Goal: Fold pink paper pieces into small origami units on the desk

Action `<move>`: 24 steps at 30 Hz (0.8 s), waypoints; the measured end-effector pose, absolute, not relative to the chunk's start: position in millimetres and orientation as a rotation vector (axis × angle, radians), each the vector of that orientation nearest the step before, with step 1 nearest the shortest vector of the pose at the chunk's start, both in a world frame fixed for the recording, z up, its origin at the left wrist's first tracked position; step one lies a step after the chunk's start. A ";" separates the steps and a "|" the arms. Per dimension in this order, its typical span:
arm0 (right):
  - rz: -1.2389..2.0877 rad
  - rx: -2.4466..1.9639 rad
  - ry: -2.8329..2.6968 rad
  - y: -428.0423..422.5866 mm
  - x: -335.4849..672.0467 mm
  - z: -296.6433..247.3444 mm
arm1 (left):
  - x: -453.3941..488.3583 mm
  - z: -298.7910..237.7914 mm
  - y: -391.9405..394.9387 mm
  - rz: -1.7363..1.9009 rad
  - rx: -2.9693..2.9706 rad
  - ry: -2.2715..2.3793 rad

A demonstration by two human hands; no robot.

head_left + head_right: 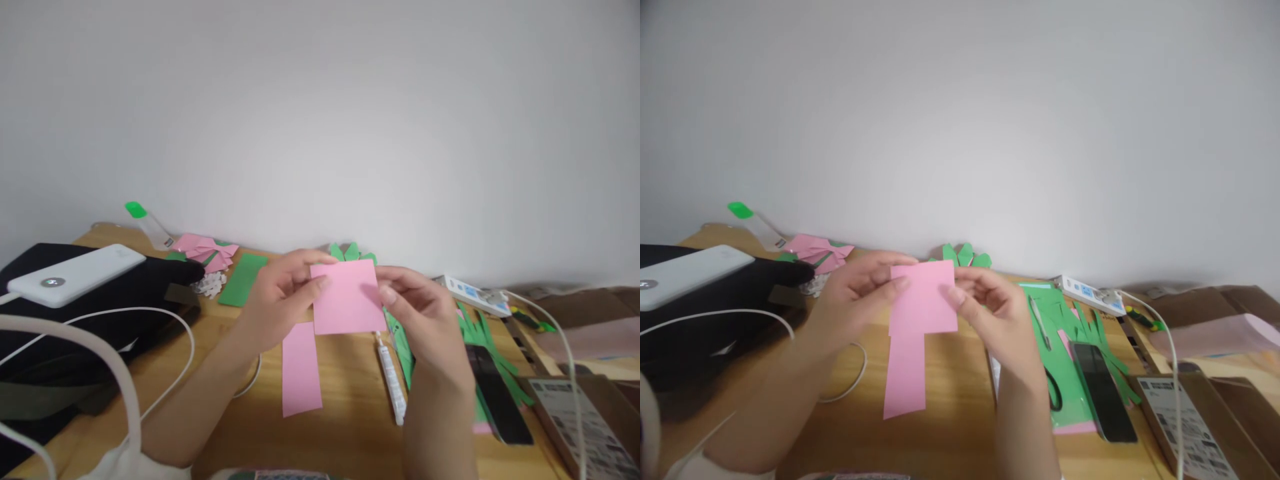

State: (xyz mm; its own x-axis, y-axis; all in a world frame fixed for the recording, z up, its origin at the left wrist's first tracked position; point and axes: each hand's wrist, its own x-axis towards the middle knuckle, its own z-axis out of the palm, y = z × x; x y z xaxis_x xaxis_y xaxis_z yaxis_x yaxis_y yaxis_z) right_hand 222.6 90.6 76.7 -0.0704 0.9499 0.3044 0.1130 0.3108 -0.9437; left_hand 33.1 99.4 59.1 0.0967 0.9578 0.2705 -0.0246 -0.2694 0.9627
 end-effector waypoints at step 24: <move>1.026 -0.773 -1.633 93.0 212.4 50.7 | 21.3 48.2 102.4 0.958 1.429 0.841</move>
